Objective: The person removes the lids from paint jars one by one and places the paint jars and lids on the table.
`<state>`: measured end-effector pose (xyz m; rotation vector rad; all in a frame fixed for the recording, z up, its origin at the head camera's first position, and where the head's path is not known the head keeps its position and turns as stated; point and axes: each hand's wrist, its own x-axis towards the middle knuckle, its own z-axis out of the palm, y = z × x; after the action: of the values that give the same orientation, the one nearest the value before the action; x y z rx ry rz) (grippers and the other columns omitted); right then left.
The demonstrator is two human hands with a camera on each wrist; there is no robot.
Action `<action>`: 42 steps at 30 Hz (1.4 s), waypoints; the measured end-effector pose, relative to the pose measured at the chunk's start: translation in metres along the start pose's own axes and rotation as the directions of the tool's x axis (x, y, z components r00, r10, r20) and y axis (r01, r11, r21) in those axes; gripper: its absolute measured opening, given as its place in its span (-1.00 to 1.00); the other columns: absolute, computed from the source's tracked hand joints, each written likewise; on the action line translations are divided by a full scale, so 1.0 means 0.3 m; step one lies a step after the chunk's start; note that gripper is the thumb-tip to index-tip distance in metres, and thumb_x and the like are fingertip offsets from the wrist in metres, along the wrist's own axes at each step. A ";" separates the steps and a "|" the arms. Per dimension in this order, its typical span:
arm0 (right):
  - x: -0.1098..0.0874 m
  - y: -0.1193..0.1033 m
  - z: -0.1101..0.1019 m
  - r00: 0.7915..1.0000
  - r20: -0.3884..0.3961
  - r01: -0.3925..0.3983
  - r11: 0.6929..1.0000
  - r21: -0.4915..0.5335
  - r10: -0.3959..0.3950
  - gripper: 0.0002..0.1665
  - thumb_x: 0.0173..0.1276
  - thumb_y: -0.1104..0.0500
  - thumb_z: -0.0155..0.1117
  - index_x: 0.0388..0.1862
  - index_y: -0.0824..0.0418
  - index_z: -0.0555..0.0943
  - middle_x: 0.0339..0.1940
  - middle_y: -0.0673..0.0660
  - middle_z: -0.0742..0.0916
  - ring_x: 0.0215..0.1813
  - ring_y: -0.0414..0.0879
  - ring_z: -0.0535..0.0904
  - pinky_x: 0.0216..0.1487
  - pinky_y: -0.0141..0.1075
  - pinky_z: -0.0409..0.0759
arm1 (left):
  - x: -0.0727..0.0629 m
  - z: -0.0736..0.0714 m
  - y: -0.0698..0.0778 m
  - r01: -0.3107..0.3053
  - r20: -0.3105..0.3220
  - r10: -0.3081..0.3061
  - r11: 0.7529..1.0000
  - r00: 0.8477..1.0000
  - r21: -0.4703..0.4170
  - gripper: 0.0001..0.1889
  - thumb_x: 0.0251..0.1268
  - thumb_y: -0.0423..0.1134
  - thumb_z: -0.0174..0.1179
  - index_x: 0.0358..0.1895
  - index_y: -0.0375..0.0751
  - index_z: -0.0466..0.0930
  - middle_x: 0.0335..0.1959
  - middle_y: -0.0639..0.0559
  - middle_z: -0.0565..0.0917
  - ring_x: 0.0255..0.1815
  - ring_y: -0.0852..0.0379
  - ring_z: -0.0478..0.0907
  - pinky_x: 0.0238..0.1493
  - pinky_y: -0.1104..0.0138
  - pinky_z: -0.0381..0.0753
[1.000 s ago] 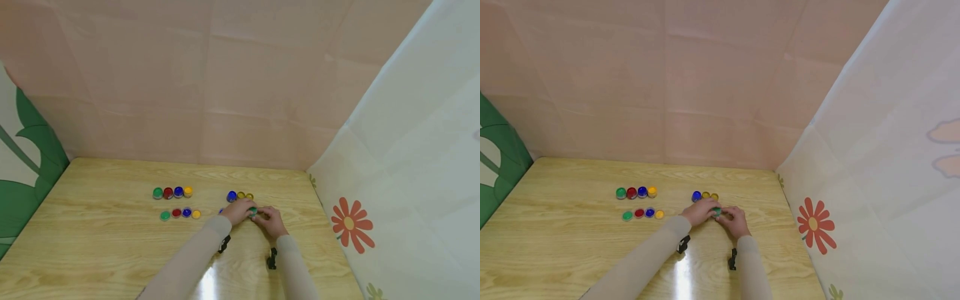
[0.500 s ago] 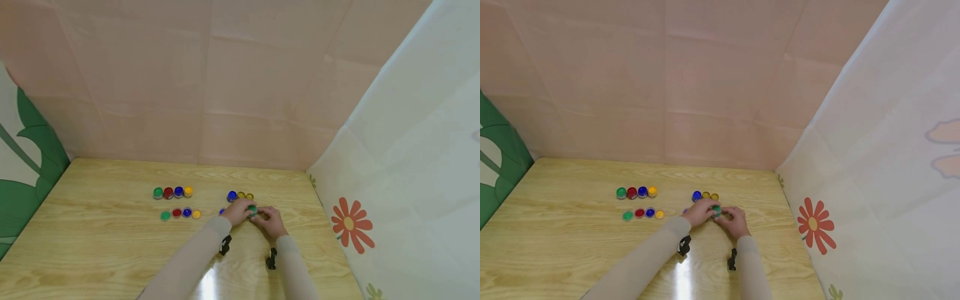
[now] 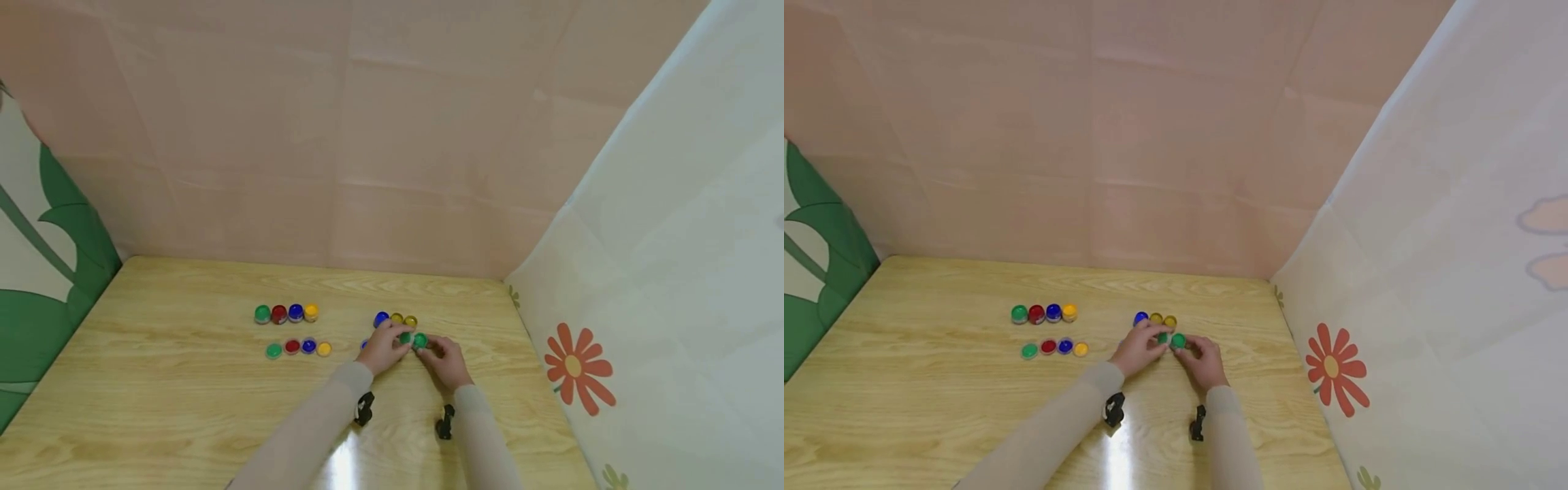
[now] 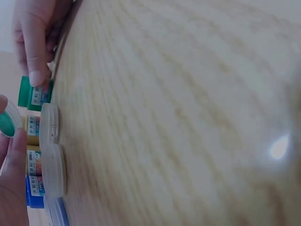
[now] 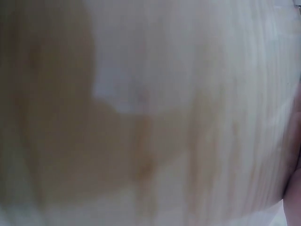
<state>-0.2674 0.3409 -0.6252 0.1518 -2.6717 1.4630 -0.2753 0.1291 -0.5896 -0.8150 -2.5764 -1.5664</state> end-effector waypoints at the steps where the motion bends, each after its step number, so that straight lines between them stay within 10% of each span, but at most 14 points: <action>1: 0.001 -0.001 0.001 1.000 -0.002 -0.012 1.000 0.012 0.012 -0.63 0.34 0.22 0.46 0.11 0.24 0.71 -0.09 0.13 0.75 0.11 0.07 0.59 0.32 0.07 0.46 | -0.002 0.002 -0.001 -0.002 -0.004 0.002 1.000 1.000 0.004 -0.63 0.41 -0.32 0.30 0.23 -0.26 0.62 -0.01 -0.16 0.53 -0.07 -0.02 0.62 -0.04 0.33 0.67; 13: 0.008 -0.012 0.019 0.995 -0.085 -0.046 0.999 0.018 0.047 -0.63 0.42 0.21 0.39 0.16 0.27 0.66 -0.19 0.13 0.72 -0.14 -0.09 0.60 -0.03 -0.30 0.57 | 0.001 0.031 -0.029 -0.067 0.030 0.064 0.990 0.997 0.124 -0.70 0.33 -0.33 0.37 0.08 -0.22 0.57 0.03 -0.07 0.66 0.05 0.04 0.63 0.10 0.26 0.63; 28: 0.038 -0.005 0.035 0.970 -0.195 -0.152 0.988 -0.025 0.144 -0.59 0.48 0.14 0.33 0.23 0.25 0.62 -0.21 0.12 0.71 -0.19 -0.13 0.55 -0.15 -0.35 0.51 | -0.003 0.047 -0.045 -0.121 0.140 0.072 0.917 0.987 0.380 -0.78 0.24 -0.12 0.45 -0.17 -0.01 0.60 -0.28 0.23 0.64 -0.18 0.22 0.53 -0.03 0.34 0.55; 42: 0.048 -0.027 0.034 0.977 -0.166 -0.153 0.981 -0.119 0.133 -0.55 0.54 0.20 0.22 0.35 0.27 0.54 -0.19 0.29 0.74 -0.12 0.10 0.61 -0.04 -0.04 0.58 | -0.024 0.054 -0.048 -0.201 0.200 0.114 0.847 0.973 0.492 -0.67 0.30 -0.14 0.41 0.08 -0.04 0.60 -0.04 0.11 0.71 0.04 0.13 0.61 0.28 0.29 0.45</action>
<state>-0.2811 0.3273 -0.6220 -0.1632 -2.6851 1.2692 -0.2715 0.1343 -0.6114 -1.0842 -2.7430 -0.7310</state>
